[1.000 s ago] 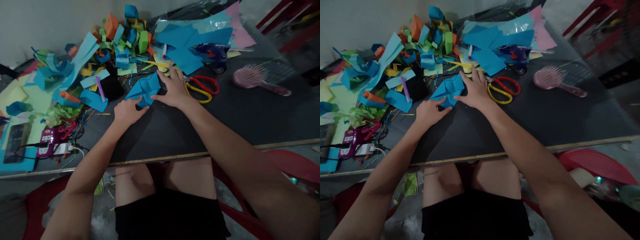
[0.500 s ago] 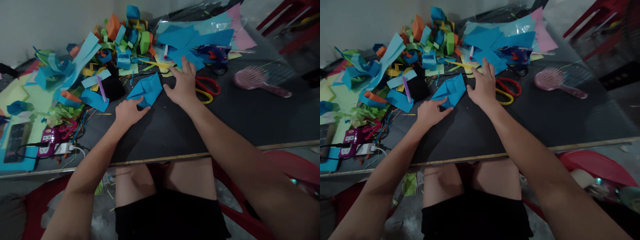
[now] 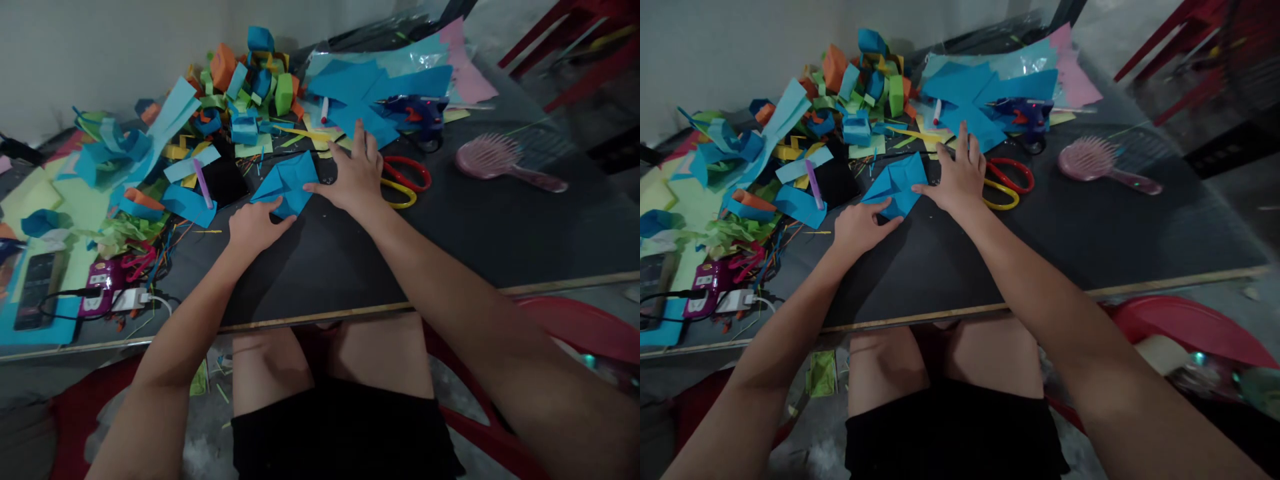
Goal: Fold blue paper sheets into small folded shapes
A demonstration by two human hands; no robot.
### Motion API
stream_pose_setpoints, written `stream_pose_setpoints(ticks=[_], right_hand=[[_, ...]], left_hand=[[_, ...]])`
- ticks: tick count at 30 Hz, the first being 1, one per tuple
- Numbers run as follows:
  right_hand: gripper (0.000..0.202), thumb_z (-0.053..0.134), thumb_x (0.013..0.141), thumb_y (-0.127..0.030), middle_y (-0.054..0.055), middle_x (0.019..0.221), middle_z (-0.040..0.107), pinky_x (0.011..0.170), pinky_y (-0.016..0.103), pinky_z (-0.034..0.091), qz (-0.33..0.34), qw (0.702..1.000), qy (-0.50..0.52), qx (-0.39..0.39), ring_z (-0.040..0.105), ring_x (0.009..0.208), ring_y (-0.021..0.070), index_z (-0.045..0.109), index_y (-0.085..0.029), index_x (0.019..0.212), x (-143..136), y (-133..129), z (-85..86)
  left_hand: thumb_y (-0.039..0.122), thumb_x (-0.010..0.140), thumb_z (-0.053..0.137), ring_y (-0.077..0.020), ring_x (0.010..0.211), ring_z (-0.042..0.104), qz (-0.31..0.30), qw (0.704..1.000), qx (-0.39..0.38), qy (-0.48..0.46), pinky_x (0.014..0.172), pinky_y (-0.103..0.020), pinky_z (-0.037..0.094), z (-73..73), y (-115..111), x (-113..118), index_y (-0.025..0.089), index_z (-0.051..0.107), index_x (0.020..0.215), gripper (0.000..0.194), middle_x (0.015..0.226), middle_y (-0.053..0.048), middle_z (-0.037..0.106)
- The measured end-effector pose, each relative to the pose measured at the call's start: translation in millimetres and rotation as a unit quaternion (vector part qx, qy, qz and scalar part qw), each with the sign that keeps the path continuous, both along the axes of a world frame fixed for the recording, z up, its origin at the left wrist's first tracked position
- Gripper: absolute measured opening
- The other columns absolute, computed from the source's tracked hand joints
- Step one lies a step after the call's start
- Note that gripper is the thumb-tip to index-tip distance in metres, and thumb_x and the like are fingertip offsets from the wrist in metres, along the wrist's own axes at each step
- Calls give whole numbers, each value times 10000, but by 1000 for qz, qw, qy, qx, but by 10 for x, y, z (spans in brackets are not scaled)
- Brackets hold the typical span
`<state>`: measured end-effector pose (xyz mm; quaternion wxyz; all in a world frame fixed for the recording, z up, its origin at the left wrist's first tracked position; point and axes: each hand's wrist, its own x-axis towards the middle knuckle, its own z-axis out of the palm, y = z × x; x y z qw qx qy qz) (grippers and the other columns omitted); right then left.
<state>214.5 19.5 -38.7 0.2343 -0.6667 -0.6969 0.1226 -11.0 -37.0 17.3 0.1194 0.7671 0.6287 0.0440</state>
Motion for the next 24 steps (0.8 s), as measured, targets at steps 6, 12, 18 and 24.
stream_pose_setpoints(ticks=[6, 12, 18, 24], right_hand=[[1048, 608, 759, -775, 117, 1723, 25, 1158, 806, 5, 20, 999, -24, -7, -40, 1546, 524, 261, -252, 1598, -162, -124, 56], [1040, 711, 728, -705, 47, 1730, -13, 1204, 746, -12, 149, 988, -32, -18, -89, 1564, 463, 277, -325, 1593, -293, -222, 158], [989, 733, 737, -640, 2, 1729, -7, 1217, 736, 46, 114, 993, -11, -23, -91, 1568, 451, 310, -348, 1583, -71, -97, 180], [1053, 790, 680, -573, -11, 1728, 10, 1224, 723, 67, 127, 992, -20, -5, -59, 1571, 453, 298, -356, 1586, -195, -188, 247]], left_hand=[[656, 857, 573, -283, 927, 707, -6, 1000, 6, -2, 757, -355, 533, -29, 12, -20, 320, 658, 1356, 607, 875, -61, 766], [670, 856, 561, -295, 938, 708, -9, 1000, 4, 2, 758, -365, 534, -3, 0, -12, 328, 661, 1352, 611, 888, -63, 765], [658, 856, 569, -297, 946, 707, -6, 1000, 3, 8, 762, -371, 537, 7, -8, -8, 324, 655, 1360, 611, 886, -61, 768], [661, 851, 574, -298, 943, 708, -5, 1000, 3, 1, 777, -374, 534, 10, -10, -5, 320, 660, 1353, 613, 874, -59, 765]])
